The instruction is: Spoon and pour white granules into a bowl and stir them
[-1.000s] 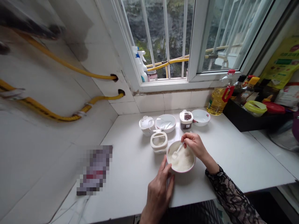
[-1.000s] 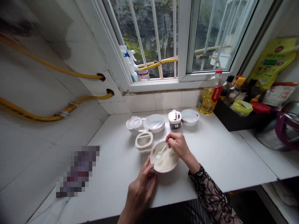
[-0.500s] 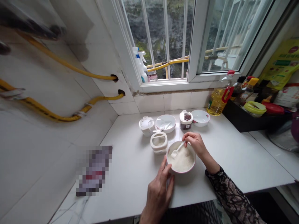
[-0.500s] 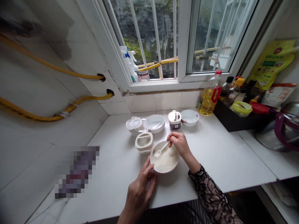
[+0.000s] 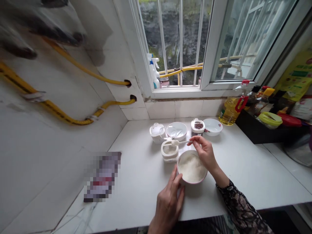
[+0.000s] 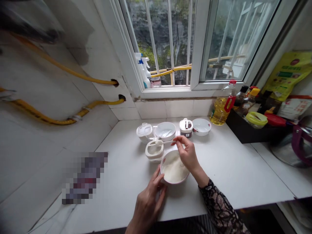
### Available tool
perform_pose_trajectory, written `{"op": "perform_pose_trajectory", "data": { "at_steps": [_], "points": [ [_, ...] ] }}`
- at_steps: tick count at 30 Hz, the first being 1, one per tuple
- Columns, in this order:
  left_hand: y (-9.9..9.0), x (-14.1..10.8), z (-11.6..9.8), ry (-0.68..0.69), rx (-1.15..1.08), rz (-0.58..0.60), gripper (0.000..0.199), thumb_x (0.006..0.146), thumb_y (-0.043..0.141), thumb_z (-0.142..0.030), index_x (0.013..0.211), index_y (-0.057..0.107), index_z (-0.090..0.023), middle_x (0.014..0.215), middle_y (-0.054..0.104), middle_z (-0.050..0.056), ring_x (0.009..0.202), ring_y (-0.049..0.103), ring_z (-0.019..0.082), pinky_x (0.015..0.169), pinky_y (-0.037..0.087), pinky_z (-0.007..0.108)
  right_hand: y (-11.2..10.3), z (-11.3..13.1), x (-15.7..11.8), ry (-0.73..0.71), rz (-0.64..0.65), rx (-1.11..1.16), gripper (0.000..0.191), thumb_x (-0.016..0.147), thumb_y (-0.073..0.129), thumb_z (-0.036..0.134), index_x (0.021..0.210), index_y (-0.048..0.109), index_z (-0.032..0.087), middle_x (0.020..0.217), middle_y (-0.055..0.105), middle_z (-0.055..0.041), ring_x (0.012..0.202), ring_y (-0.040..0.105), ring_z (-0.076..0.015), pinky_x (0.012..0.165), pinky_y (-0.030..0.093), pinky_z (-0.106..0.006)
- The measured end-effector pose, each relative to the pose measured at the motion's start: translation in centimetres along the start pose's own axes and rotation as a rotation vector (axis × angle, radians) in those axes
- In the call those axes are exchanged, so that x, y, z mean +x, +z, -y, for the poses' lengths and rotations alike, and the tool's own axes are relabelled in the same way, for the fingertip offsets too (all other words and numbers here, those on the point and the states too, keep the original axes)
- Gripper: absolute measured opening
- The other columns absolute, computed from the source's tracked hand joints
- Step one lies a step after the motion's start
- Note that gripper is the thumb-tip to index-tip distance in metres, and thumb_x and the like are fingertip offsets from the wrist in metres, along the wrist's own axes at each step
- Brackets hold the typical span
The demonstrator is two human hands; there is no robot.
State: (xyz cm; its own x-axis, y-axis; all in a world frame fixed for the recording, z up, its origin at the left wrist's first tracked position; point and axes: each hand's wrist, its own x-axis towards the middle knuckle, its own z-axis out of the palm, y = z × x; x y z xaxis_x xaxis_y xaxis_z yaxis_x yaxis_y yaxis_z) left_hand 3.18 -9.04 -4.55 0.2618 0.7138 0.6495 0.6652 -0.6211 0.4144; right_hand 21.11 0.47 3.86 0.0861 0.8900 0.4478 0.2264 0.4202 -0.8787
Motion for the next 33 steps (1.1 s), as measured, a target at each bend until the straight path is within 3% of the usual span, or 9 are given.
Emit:
{"op": "perform_pose_trajectory", "data": {
  "at_steps": [4,7,13,15,20,23,33],
  "points": [
    [-0.2,0.1,-0.1,-0.002,0.011,0.02,0.038,0.097,0.046,-0.013,0.134,0.048,-0.017,0.146,0.051,0.021,0.098,0.075,0.022,0.074,0.062,0.027,0.5,0.6,-0.3,-0.408,0.19,-0.31,0.019,0.094,0.048,0.014,0.095,0.065,0.022,0.085,0.075,-0.005,0.084,0.066,-0.0208,0.088,0.045,-0.039],
    [-0.3,0.1,-0.1,0.001,0.003,0.017,0.037,0.097,0.046,-0.012,0.133,0.048,-0.017,0.145,0.052,0.021,0.097,0.075,0.022,0.075,0.062,0.027,0.3,0.8,-0.4,-0.554,0.27,-0.394,0.024,0.092,0.047,0.008,0.096,0.065,0.022,0.082,0.074,-0.0034,0.08,0.065,-0.0199,0.092,0.042,-0.042],
    [0.0,0.0,0.0,0.003,0.002,-0.009,0.037,0.097,0.048,-0.013,0.134,0.048,-0.017,0.146,0.051,0.021,0.098,0.075,0.022,0.075,0.062,0.026,-1.9,0.6,-0.4,-0.392,0.007,-0.286,0.018,0.087,0.051,0.01,0.084,0.063,0.023,0.068,0.068,-0.0004,0.075,0.06,-0.0212,0.081,0.044,-0.037],
    [0.1,0.0,0.0,0.008,-0.001,-0.021,0.038,0.097,0.049,-0.013,0.135,0.047,-0.016,0.145,0.051,0.021,0.098,0.075,0.022,0.074,0.062,0.026,-2.3,0.3,-0.4,-0.376,0.034,-0.335,0.018,0.084,0.05,0.01,0.079,0.062,0.023,0.065,0.065,0.0001,0.071,0.059,-0.0203,0.079,0.044,-0.037],
    [-0.1,0.1,0.0,0.014,-0.004,-0.033,0.036,0.097,0.051,-0.014,0.133,0.048,-0.015,0.144,0.052,0.023,0.097,0.075,0.021,0.074,0.062,0.024,-1.5,-0.2,-0.9,-0.436,0.301,-0.465,0.018,0.079,0.05,0.008,0.076,0.061,0.021,0.065,0.066,0.0004,0.063,0.056,-0.0172,0.09,0.04,-0.041],
    [-0.1,0.2,-0.1,0.023,0.007,-0.03,0.036,0.097,0.051,-0.014,0.133,0.049,-0.014,0.143,0.053,0.024,0.096,0.075,0.021,0.075,0.062,0.024,-0.9,-0.3,-1.2,-0.378,0.38,-0.437,0.02,0.078,0.049,0.006,0.073,0.061,0.021,0.061,0.064,0.0027,0.061,0.055,-0.0156,0.093,0.039,-0.04],
    [0.0,0.1,-0.1,0.015,-0.001,-0.029,0.036,0.098,0.051,-0.014,0.133,0.048,-0.015,0.143,0.053,0.023,0.1,0.074,0.021,0.076,0.062,0.024,-1.5,-0.5,-0.7,-0.154,0.194,-0.371,0.022,0.075,0.045,0.009,0.064,0.06,0.022,0.06,0.066,0.0019,0.067,0.061,-0.0176,0.089,0.041,-0.037]
  ]
}}
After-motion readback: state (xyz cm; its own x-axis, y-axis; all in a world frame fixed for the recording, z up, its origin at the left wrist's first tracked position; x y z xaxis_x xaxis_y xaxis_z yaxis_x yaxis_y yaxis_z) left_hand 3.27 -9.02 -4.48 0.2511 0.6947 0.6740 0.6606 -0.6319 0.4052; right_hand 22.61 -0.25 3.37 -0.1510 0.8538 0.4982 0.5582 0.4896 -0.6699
